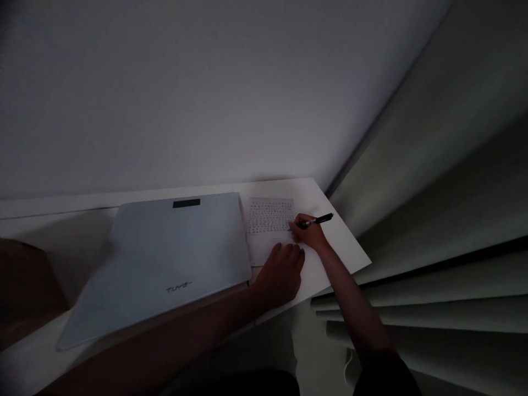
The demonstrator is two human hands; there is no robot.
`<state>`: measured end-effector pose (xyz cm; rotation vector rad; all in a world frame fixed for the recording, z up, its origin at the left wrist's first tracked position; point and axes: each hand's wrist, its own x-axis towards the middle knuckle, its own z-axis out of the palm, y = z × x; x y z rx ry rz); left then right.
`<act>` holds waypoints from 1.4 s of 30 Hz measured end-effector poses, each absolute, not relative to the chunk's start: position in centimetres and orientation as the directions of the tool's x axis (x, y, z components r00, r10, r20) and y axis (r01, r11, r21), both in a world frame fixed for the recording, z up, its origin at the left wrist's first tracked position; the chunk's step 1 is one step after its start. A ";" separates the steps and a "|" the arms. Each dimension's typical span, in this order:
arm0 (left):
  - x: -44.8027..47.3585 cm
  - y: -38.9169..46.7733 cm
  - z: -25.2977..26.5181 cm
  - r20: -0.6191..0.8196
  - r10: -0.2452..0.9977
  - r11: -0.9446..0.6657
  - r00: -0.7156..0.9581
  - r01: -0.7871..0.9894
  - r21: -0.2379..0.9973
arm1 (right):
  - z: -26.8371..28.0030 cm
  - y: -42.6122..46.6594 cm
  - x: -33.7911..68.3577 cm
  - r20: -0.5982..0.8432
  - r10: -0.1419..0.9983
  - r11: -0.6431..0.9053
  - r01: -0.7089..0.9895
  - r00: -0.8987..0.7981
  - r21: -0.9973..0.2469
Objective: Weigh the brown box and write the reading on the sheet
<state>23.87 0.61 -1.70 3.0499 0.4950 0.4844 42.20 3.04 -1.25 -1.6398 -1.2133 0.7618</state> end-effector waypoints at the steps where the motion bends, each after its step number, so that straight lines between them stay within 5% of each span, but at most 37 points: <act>1: 23.9 0.6 -1.6 0.291 0.314 -0.949 0.904 0.307 0.071 | -1.3 3.1 42.2 0.051 0.943 -0.084 0.383 0.329 -0.920; 42: 23.8 0.6 -1.5 0.269 0.313 -0.950 0.911 0.294 0.107 | -1.5 3.2 41.6 0.052 0.943 -0.104 0.436 0.330 -0.894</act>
